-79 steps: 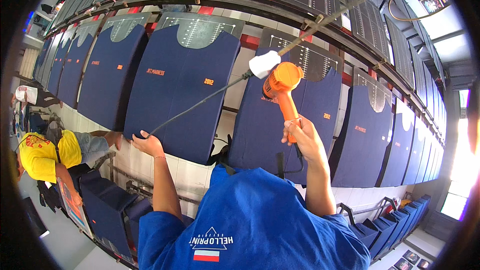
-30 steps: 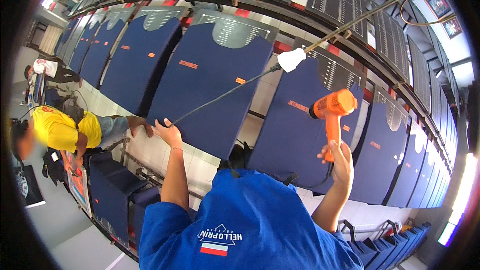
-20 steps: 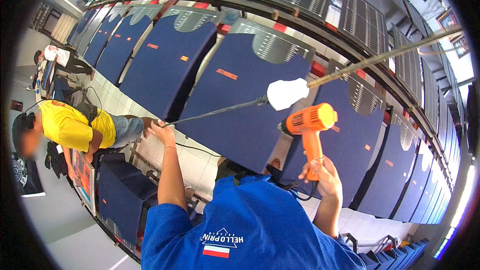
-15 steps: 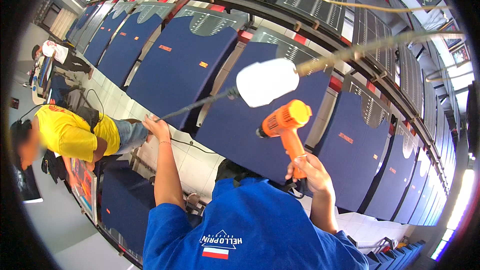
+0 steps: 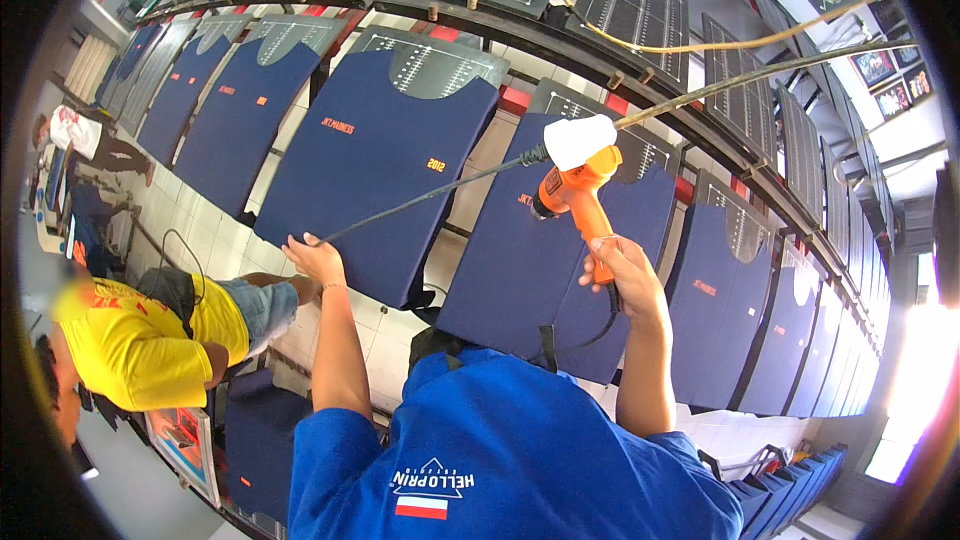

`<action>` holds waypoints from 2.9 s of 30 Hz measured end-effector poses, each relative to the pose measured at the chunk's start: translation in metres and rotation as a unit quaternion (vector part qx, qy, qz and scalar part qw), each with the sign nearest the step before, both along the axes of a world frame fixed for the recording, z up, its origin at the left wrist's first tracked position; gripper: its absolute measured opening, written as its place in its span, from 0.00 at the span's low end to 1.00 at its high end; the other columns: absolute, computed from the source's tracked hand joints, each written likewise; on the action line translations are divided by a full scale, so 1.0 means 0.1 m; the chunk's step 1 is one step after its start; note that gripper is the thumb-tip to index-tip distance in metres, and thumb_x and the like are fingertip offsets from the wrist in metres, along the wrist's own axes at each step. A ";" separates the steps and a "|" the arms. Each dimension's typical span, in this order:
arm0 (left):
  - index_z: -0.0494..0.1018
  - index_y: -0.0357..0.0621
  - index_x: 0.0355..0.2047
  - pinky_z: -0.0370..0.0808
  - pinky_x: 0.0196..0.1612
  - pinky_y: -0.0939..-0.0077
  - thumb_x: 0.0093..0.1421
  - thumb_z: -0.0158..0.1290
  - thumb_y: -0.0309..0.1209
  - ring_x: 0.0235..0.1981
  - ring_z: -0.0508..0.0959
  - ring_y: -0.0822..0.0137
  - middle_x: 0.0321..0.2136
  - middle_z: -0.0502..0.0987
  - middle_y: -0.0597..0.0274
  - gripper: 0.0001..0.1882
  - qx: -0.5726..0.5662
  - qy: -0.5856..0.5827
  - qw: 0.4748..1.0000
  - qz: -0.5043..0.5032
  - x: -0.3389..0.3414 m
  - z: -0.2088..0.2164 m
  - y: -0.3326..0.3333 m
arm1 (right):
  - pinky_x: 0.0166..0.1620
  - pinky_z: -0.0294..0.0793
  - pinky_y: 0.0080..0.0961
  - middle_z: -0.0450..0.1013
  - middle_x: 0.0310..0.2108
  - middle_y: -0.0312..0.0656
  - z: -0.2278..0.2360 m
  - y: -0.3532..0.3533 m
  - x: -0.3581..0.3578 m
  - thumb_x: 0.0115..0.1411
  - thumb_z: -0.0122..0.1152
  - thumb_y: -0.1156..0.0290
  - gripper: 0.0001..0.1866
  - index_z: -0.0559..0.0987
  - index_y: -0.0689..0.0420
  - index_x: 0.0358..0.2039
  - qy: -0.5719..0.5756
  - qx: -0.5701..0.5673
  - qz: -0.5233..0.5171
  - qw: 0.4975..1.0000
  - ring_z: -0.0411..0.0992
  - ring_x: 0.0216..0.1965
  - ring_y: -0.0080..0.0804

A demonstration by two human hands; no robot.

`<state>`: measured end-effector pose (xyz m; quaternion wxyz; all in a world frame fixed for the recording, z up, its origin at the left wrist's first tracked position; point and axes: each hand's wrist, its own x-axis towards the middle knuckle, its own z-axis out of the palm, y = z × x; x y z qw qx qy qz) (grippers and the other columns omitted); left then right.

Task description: The person uses a heat gun to dry ink on several dark blue garments mounted on printing boards, moving along the row to heat each design in sequence.

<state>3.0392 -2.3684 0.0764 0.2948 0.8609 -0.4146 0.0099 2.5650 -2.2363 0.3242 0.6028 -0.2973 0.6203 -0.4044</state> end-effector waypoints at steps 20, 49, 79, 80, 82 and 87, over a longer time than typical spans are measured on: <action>0.61 0.28 0.58 0.59 0.64 0.56 0.70 0.37 0.40 0.62 0.64 0.43 0.60 0.63 0.34 0.26 -0.134 0.148 0.974 0.104 0.05 -0.15 0.00 | 0.29 0.71 0.17 0.72 0.25 0.35 -0.26 -0.21 0.21 0.64 0.58 0.60 0.16 0.73 0.62 0.39 -0.016 0.002 -0.022 1.000 0.73 0.25 0.22; 0.61 0.17 0.54 0.66 0.59 0.60 0.70 0.39 0.36 0.55 0.70 0.43 0.55 0.65 0.29 0.26 -0.098 0.260 0.947 0.162 0.17 -0.27 -0.04 | 0.28 0.71 0.19 0.72 0.24 0.36 -0.27 -0.17 0.29 0.63 0.58 0.62 0.14 0.73 0.62 0.37 0.027 0.011 -0.048 0.998 0.73 0.24 0.23; 0.62 0.20 0.55 0.66 0.58 0.57 0.70 0.41 0.42 0.54 0.71 0.41 0.54 0.68 0.31 0.30 -0.076 0.242 0.951 0.175 0.17 -0.21 -0.03 | 0.28 0.72 0.18 0.71 0.24 0.36 -0.21 0.02 0.11 0.64 0.57 0.58 0.17 0.72 0.61 0.36 0.050 0.029 -0.079 0.995 0.73 0.23 0.22; 0.62 0.20 0.55 0.66 0.59 0.57 0.70 0.41 0.43 0.55 0.71 0.41 0.54 0.68 0.31 0.30 -0.073 0.243 0.951 0.174 0.15 -0.20 -0.04 | 0.29 0.72 0.18 0.71 0.24 0.36 -0.21 0.02 0.13 0.64 0.57 0.59 0.16 0.73 0.62 0.37 0.058 0.028 -0.076 0.995 0.72 0.24 0.22; 0.62 0.20 0.55 0.66 0.59 0.57 0.69 0.42 0.43 0.55 0.71 0.42 0.54 0.68 0.31 0.30 -0.068 0.245 0.952 0.172 0.12 -0.19 -0.05 | 0.29 0.72 0.18 0.71 0.24 0.36 -0.21 0.01 0.17 0.64 0.57 0.62 0.14 0.73 0.62 0.38 0.073 0.025 -0.070 0.994 0.72 0.24 0.22; 0.62 0.20 0.55 0.66 0.59 0.57 0.69 0.42 0.43 0.55 0.71 0.41 0.54 0.68 0.30 0.30 -0.080 0.256 0.948 0.170 0.09 -0.15 -0.05 | 0.28 0.72 0.19 0.71 0.24 0.36 -0.24 0.05 0.12 0.64 0.57 0.62 0.14 0.74 0.62 0.38 0.067 0.025 -0.086 0.994 0.73 0.23 0.23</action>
